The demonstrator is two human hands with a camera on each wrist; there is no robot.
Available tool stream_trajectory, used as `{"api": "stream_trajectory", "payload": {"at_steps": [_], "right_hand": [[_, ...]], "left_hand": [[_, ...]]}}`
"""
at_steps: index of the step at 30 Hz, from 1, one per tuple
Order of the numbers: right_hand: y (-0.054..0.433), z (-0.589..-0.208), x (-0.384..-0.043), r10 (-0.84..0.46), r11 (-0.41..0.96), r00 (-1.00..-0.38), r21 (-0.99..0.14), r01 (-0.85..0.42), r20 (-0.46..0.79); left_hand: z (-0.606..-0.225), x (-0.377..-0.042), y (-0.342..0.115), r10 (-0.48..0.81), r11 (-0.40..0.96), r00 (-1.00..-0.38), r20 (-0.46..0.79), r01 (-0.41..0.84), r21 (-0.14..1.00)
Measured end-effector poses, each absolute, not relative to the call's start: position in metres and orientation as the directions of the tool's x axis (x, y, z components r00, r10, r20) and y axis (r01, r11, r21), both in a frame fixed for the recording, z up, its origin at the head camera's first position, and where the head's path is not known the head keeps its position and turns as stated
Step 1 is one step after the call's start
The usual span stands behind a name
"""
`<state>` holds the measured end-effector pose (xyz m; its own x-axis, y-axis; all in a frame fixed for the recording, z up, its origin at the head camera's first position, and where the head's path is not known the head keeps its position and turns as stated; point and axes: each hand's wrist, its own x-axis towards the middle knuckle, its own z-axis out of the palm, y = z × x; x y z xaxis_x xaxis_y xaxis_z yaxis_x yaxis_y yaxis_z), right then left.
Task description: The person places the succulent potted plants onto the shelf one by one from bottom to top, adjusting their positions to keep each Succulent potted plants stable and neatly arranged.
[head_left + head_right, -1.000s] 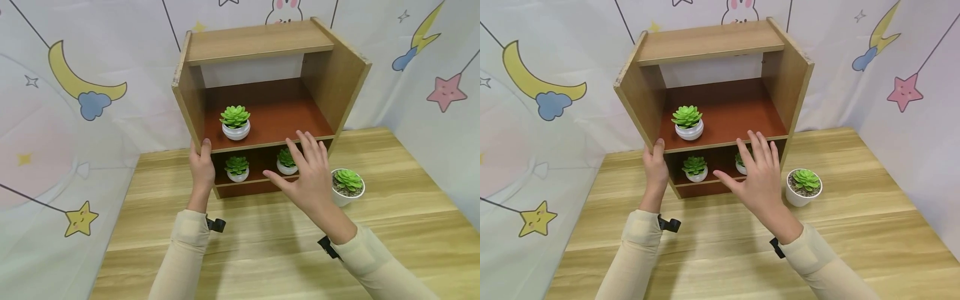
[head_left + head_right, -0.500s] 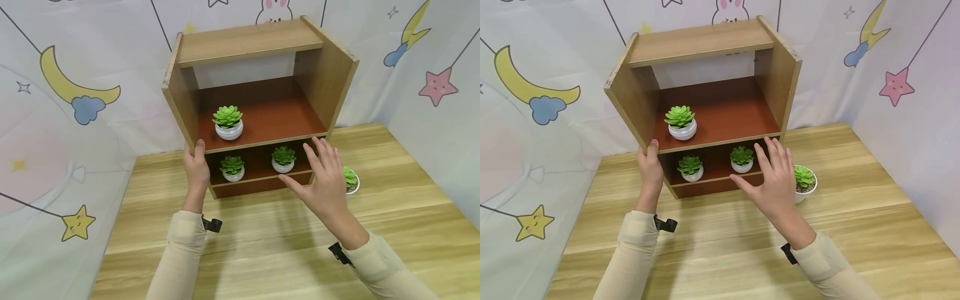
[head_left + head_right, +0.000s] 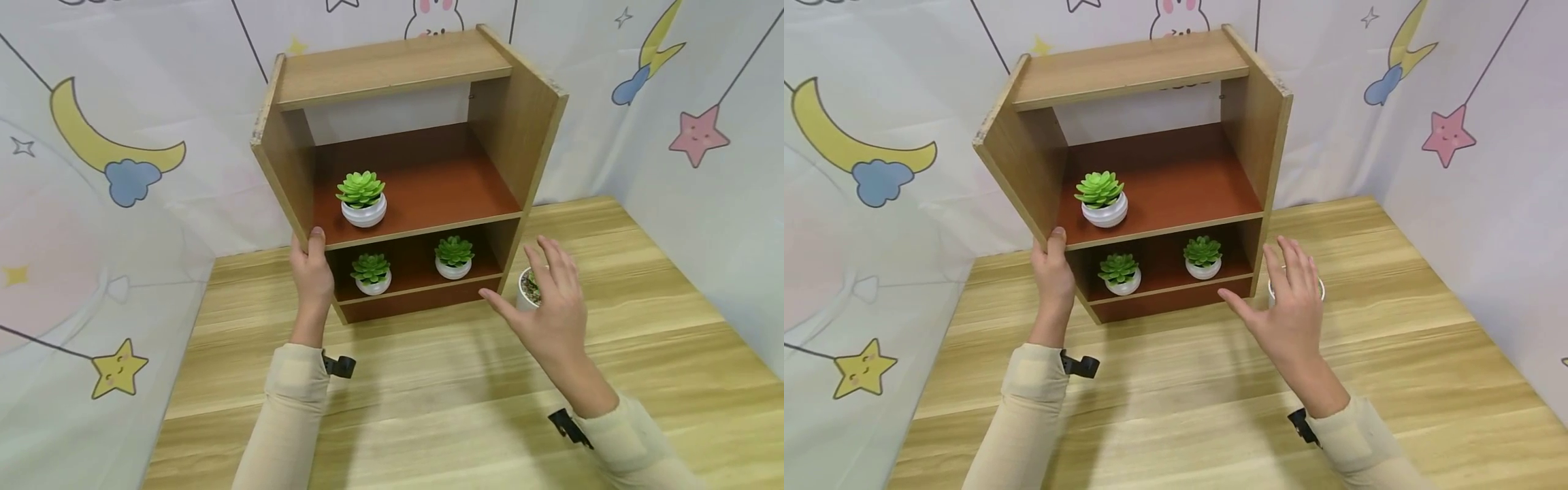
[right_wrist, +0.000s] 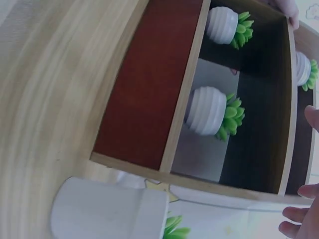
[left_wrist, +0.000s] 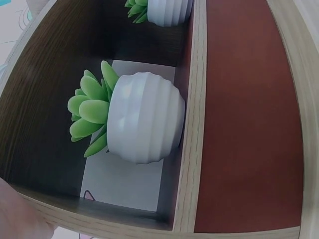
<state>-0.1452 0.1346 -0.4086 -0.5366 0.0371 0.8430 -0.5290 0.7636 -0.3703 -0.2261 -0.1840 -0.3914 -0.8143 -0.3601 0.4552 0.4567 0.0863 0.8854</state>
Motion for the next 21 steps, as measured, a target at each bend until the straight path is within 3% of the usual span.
{"api": "stream_trajectory", "payload": {"at_steps": [13, 21], "right_hand": [[0.163, -0.428, -0.136, 0.146, 0.781, -0.625, -0.477, -0.403, 0.767], [0.179, -0.436, -0.132, 0.23, 0.773, -0.728, -0.576, -0.266, 0.645]], "left_hand": [[-0.392, -0.226, -0.184, -0.364, 0.084, -0.814, 0.452, 0.454, 0.887], [-0.393, -0.228, -0.184, -0.356, 0.078, -0.814, 0.459, 0.464, 0.882]]}}
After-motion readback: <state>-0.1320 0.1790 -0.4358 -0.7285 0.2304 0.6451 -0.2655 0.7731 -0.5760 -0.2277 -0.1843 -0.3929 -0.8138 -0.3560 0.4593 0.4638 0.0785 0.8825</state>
